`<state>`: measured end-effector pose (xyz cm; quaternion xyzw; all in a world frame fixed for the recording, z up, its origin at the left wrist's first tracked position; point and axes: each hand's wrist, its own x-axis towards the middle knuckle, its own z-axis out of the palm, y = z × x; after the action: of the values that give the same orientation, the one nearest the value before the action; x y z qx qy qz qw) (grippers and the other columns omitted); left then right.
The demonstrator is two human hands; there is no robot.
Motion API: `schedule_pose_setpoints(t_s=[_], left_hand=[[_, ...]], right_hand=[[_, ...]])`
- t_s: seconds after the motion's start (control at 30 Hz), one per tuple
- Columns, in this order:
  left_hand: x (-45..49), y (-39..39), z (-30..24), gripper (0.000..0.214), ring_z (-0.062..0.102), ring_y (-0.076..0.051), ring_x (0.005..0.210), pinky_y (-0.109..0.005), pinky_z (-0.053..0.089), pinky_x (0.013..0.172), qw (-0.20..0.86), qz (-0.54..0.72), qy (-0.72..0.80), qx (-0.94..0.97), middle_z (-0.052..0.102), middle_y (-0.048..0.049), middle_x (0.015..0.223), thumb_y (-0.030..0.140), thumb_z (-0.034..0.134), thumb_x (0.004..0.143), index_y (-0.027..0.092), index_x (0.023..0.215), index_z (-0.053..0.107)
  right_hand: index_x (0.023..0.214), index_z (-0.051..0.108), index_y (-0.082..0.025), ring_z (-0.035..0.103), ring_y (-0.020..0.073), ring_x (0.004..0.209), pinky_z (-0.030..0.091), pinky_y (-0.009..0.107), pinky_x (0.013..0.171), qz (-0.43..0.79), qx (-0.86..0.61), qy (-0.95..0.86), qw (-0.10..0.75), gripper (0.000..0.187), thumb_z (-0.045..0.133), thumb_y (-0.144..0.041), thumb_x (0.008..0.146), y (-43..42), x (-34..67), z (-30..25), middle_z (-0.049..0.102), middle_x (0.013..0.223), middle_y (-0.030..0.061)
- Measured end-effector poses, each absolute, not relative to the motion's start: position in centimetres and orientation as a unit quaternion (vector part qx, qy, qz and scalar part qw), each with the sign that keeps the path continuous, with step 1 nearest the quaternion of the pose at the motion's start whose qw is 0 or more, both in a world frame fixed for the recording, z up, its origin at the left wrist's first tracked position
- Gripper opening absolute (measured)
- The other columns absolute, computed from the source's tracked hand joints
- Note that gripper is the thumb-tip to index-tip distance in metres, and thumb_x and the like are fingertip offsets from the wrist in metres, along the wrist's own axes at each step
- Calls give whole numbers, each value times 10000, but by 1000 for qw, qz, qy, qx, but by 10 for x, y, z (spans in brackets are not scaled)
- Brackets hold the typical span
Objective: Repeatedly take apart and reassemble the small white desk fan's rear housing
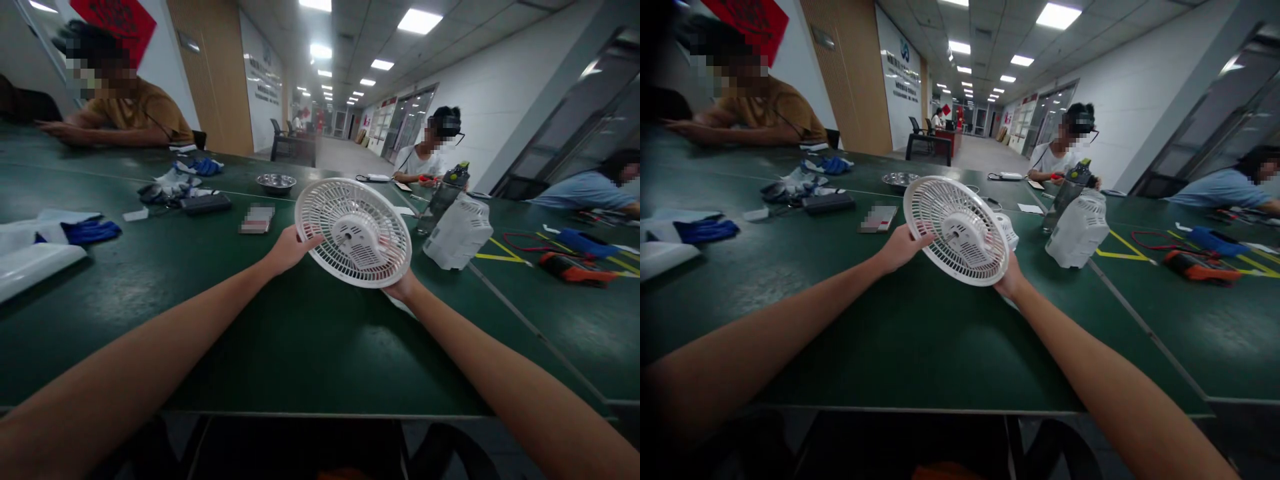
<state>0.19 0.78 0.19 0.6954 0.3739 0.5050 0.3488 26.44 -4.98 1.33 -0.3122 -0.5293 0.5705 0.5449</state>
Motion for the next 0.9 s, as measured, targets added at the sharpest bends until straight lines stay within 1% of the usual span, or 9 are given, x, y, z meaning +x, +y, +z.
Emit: schedule_pose_setpoints(t_s=[0.13, 0.23, 0.33, 0.47, 0.57, 0.67, 0.77, 0.83, 0.9], left_hand=[[1, 20, -6, 533, 661, -185, 751, -313, 534, 680, 500, 544, 372, 562, 711, -71, 896, 691, 636, 867, 171, 975, 673], [-1, 20, -5, 648, 643, -183, 698, -311, 517, 662, 577, 541, 347, 504, 690, -74, 818, 787, 552, 854, 153, 909, 677], [-4, 16, 0, 725, 660, -205, 714, -327, 523, 700, 615, 522, 330, 490, 713, -93, 808, 838, 466, 855, 153, 886, 699], [-5, 11, 5, 767, 719, -288, 919, -384, 545, 848, 674, 480, 293, 479, 772, -144, 912, 830, 388, 889, 153, 997, 733], [-5, 9, 8, 745, 726, -304, 998, -388, 560, 895, 723, 440, 281, 453, 782, -184, 989, 754, 377, 947, 108, 1021, 741], [-4, 10, 10, 502, 748, -231, 865, -331, 597, 832, 740, 430, 311, 414, 787, -157, 950, 518, 471, 1023, 97, 992, 743], [-1, 11, 10, 225, 744, -176, 746, -288, 623, 752, 717, 446, 366, 391, 784, -122, 896, 244, 574, 1005, 91, 977, 737], [0, 11, 11, 152, 748, -175, 726, -282, 634, 715, 703, 447, 397, 385, 780, -124, 883, 166, 608, 978, 78, 970, 732], [1, 11, 13, 135, 755, -180, 725, -281, 640, 697, 698, 443, 414, 382, 778, -132, 881, 147, 619, 969, 68, 964, 727]], right_hand=[[1124, 651, -310, 678, 298, 1139, 611, 478, 892, 473, -343, -521, 622, 421, 745, -539, 783, -46, 268, 20, 746, 1136, 8], [1155, 623, -284, 710, 262, 969, 607, 399, 770, 391, -383, -554, 628, 473, 720, -590, 807, -43, 275, 24, 740, 1048, 22], [1190, 592, -248, 689, 227, 818, 574, 360, 690, 323, -411, -605, 601, 524, 729, -587, 814, -43, 280, 26, 725, 980, 47], [1299, 531, -257, 661, 223, 828, 569, 395, 756, 220, -427, -689, 543, 605, 733, -569, 821, -46, 283, 21, 716, 1008, 45], [1343, 516, -258, 660, 243, 863, 561, 445, 821, 136, -447, -743, 479, 659, 744, -570, 810, -45, 283, 16, 715, 1080, 67], [1321, 539, -239, 673, 280, 934, 552, 472, 867, 86, -451, -774, 437, 670, 763, -578, 789, -43, 282, 15, 704, 1133, 100], [1308, 550, -223, 674, 310, 992, 550, 490, 888, 63, -445, -798, 402, 700, 790, -582, 758, -42, 280, 19, 694, 1173, 123], [1325, 545, -216, 669, 316, 1015, 546, 499, 903, 58, -437, -814, 379, 699, 777, -576, 772, -42, 281, 22, 686, 1193, 134], [1346, 539, -217, 662, 305, 1030, 545, 491, 909, 61, -424, -819, 381, 623, 700, -551, 845, -39, 287, 25, 680, 1191, 133]])
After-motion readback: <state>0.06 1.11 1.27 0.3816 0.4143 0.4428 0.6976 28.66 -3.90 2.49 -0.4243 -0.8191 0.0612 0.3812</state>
